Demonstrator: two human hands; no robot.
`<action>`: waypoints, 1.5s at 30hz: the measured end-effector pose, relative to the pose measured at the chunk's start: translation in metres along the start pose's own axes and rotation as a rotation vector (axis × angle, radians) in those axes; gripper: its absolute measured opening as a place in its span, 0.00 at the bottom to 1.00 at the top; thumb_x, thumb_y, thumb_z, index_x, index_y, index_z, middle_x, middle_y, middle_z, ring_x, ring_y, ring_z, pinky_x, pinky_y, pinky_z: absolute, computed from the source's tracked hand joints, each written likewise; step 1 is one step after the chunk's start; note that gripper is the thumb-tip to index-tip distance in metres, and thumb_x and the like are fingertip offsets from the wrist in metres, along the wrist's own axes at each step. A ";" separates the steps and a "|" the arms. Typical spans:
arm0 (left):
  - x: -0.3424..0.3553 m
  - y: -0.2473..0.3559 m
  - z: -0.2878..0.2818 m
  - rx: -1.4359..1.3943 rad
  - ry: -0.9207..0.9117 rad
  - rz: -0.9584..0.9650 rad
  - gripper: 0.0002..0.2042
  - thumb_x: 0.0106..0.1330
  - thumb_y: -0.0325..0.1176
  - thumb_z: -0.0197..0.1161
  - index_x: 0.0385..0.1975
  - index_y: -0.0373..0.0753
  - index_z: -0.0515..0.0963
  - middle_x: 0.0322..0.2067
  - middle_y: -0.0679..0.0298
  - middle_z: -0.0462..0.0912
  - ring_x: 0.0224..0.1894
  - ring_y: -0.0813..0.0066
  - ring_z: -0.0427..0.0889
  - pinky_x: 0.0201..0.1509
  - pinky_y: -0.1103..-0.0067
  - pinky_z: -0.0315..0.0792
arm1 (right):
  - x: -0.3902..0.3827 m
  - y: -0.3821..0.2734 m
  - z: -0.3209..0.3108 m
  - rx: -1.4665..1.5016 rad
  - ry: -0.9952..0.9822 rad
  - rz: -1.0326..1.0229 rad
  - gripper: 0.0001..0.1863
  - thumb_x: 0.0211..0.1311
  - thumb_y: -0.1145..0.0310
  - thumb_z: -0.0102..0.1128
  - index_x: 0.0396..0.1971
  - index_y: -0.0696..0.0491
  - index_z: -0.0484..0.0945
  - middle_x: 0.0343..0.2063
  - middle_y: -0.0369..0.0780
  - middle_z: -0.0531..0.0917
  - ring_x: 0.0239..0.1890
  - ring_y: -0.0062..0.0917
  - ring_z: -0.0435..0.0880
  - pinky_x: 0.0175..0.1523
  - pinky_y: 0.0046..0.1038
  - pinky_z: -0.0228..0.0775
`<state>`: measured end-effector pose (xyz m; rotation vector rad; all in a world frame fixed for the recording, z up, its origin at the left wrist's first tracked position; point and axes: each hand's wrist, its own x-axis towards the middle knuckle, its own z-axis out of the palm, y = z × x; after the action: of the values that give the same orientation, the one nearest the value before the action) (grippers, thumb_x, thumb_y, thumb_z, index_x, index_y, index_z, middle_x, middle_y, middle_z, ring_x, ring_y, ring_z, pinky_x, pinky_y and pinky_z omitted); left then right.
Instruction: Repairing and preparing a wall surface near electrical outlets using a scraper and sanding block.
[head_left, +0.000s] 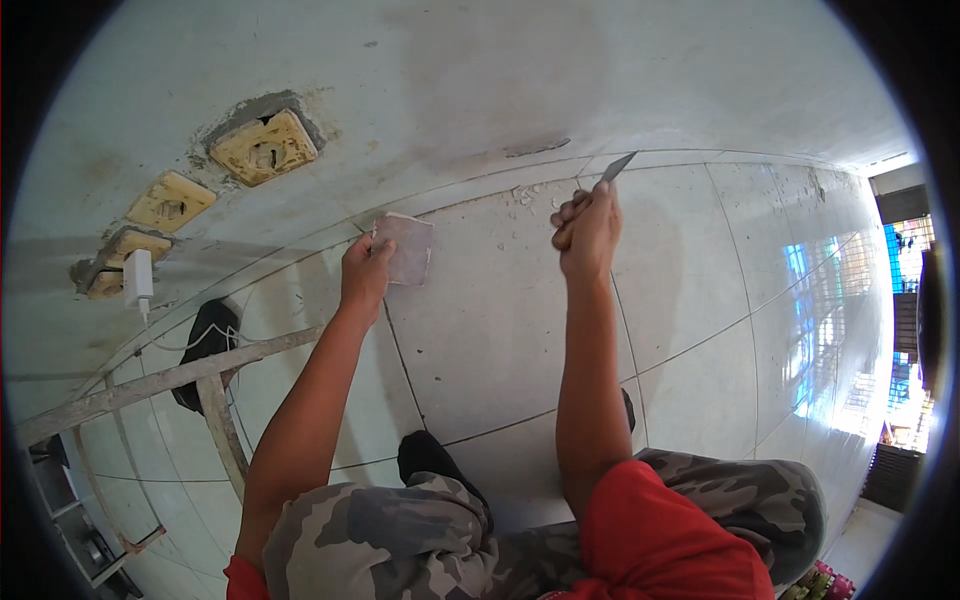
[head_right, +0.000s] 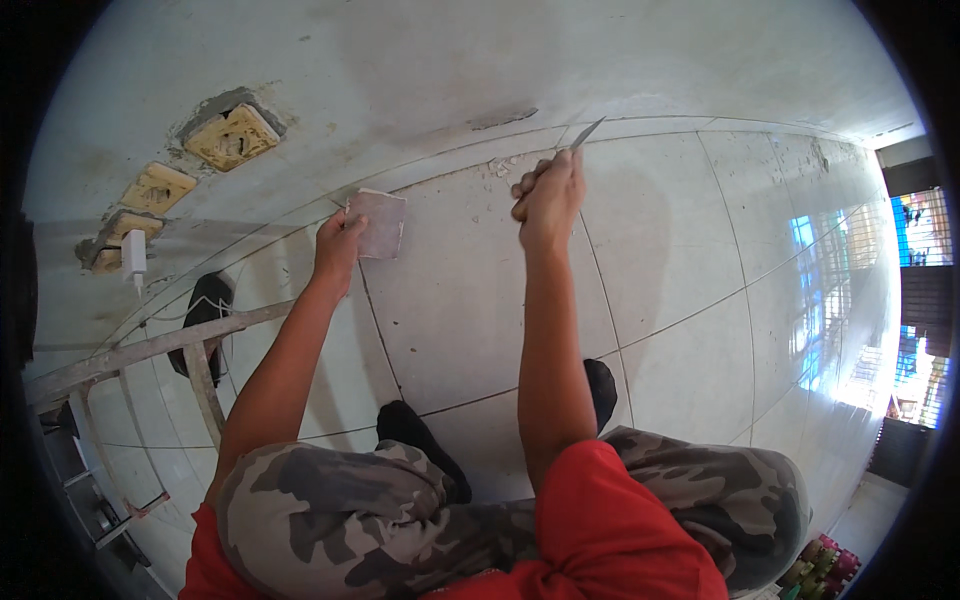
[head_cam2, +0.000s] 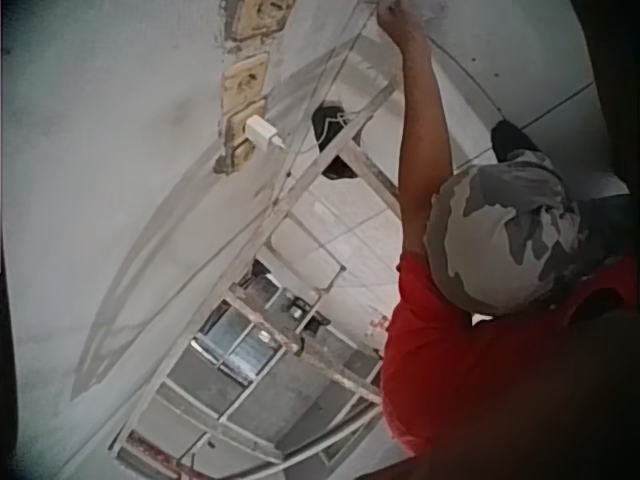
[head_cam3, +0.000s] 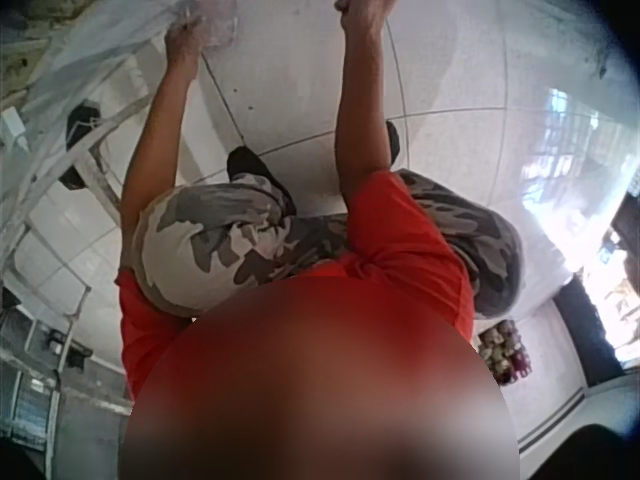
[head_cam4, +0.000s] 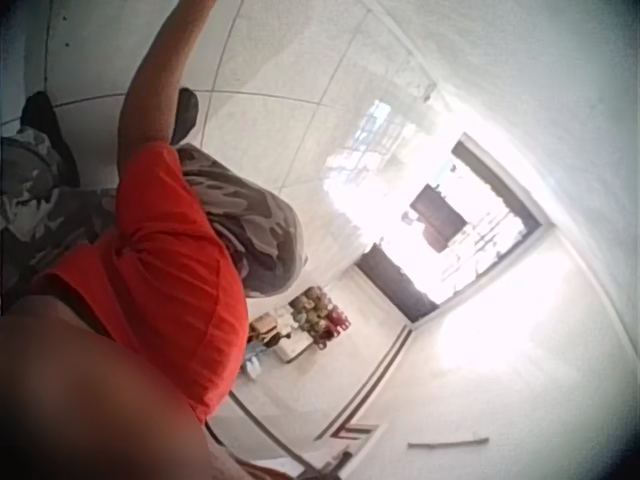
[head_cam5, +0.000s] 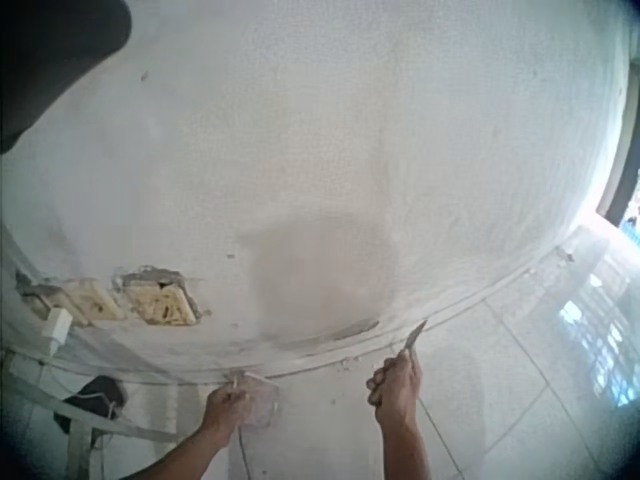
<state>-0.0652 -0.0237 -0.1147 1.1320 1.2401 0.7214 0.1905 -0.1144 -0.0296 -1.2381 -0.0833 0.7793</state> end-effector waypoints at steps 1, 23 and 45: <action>-0.001 0.001 0.000 -0.002 -0.003 -0.003 0.07 0.67 0.32 0.58 0.39 0.37 0.78 0.33 0.70 0.80 0.34 0.82 0.74 0.41 0.81 0.68 | 0.011 -0.004 -0.004 0.032 0.037 -0.055 0.14 0.73 0.56 0.42 0.29 0.49 0.64 0.16 0.34 0.66 0.14 0.20 0.66 0.13 0.17 0.47; -0.001 -0.004 0.008 0.009 -0.024 -0.042 0.10 0.67 0.32 0.58 0.43 0.36 0.78 0.33 0.69 0.79 0.34 0.82 0.73 0.40 0.80 0.67 | 0.025 0.034 0.002 -0.324 -0.107 0.044 0.11 0.72 0.63 0.39 0.32 0.50 0.70 0.16 0.33 0.68 0.10 0.17 0.64 0.11 0.22 0.51; 0.002 -0.006 0.005 0.024 -0.004 -0.009 0.09 0.66 0.32 0.58 0.41 0.36 0.79 0.34 0.67 0.81 0.35 0.81 0.76 0.42 0.79 0.69 | 0.096 -0.001 -0.033 -1.104 -0.322 -1.064 0.06 0.64 0.72 0.56 0.28 0.57 0.75 0.20 0.45 0.79 0.22 0.38 0.78 0.30 0.33 0.70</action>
<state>-0.0612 -0.0256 -0.1215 1.1461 1.2526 0.6993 0.2777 -0.0868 -0.0738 -1.7629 -1.4654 -0.1034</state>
